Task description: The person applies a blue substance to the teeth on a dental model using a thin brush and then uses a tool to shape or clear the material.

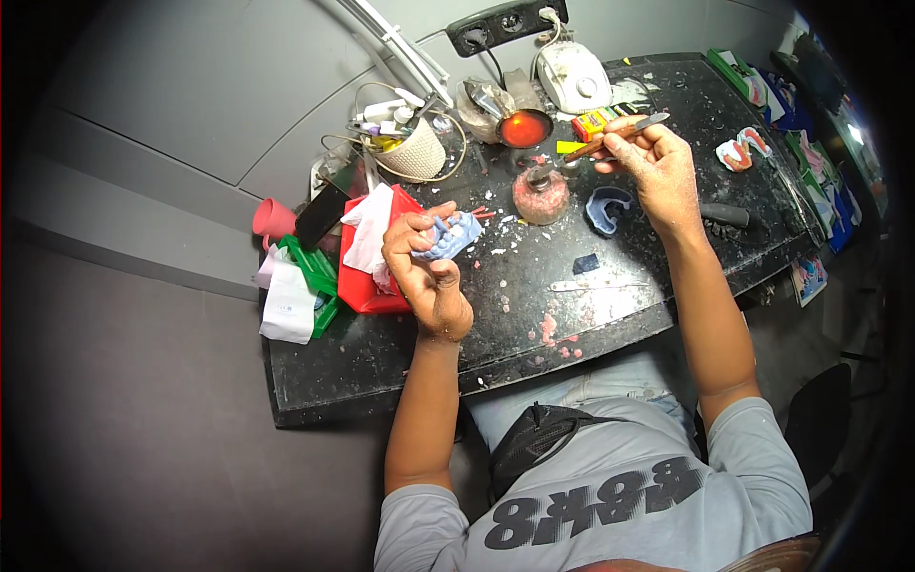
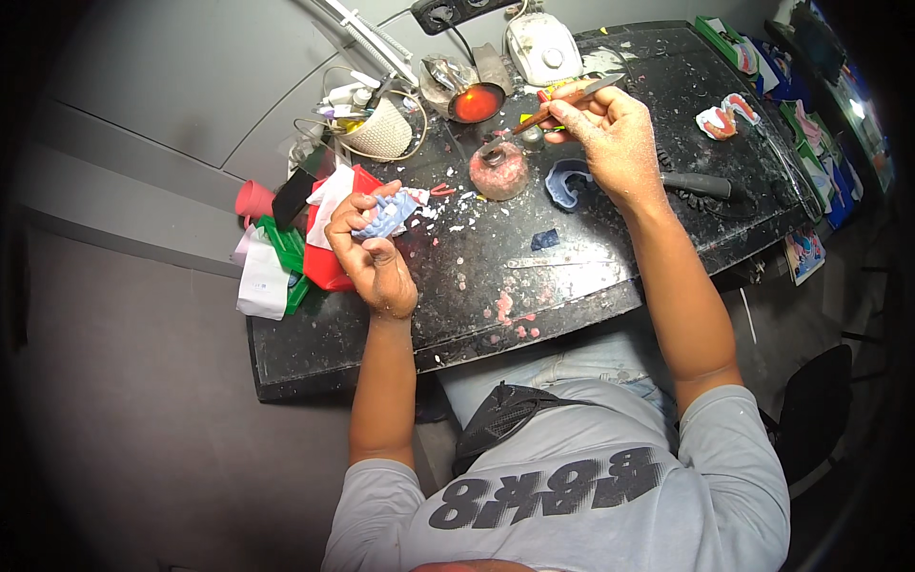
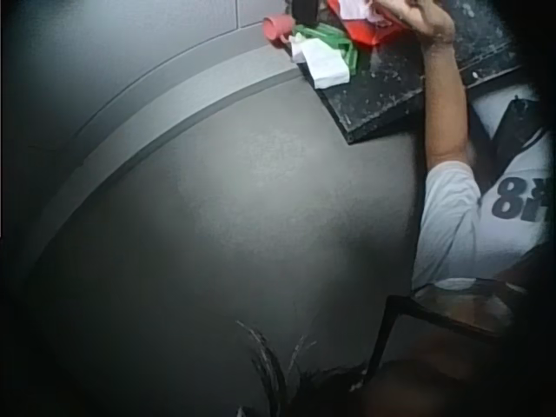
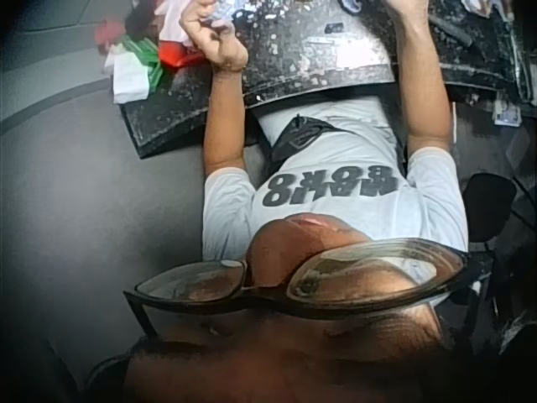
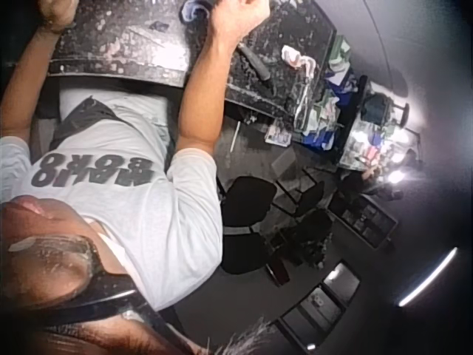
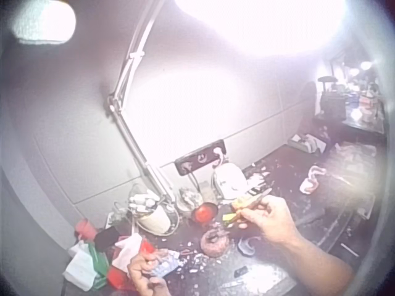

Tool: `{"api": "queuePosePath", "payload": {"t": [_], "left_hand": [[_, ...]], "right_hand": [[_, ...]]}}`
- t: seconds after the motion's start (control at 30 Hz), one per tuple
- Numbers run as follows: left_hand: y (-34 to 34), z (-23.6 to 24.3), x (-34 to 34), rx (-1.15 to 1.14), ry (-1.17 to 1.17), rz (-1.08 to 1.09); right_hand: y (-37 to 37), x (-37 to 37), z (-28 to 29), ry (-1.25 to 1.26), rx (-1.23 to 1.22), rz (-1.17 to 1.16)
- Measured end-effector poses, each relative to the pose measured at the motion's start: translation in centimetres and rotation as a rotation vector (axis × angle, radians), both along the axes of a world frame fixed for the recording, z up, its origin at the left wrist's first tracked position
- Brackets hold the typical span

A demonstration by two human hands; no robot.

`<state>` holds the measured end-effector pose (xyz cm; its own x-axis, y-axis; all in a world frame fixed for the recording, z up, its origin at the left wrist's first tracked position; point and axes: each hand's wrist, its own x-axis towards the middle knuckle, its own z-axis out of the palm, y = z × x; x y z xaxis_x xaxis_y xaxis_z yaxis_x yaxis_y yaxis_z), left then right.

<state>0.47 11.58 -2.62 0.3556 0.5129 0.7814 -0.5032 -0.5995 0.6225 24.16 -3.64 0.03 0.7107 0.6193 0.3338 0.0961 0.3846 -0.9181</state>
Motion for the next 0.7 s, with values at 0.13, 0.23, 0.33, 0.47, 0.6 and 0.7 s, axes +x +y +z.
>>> {"api": "queuePosePath", "payload": {"t": [0.13, 0.23, 0.33, 0.47, 0.6, 0.7], "left_hand": [[-0.25, 0.05, -0.08, -0.025, 0.004, -0.012], [-0.21, 0.07, -0.20, -0.032, 0.012, -0.024], [-0.17, 0.03, -0.11, -0.017, 0.005, -0.029], [-0.10, -0.05, -0.18, -0.002, 0.007, -0.042], [-0.14, -0.06, -0.17, -0.017, 0.003, -0.062], [-0.20, -0.06, -0.23, -0.032, 0.005, -0.078]], "right_hand": [[0.04, 0.08, -0.16, -0.001, -0.001, 0.010], [0.09, -0.04, -0.08, -0.003, -0.008, 0.008], [0.00, -0.08, 0.01, 0.001, 0.002, 0.001], [0.04, -0.19, 0.12, -0.005, -0.003, -0.001], [0.04, -0.18, 0.14, -0.002, -0.019, -0.005], [0.06, -0.16, 0.15, -0.006, -0.018, -0.004]]}}
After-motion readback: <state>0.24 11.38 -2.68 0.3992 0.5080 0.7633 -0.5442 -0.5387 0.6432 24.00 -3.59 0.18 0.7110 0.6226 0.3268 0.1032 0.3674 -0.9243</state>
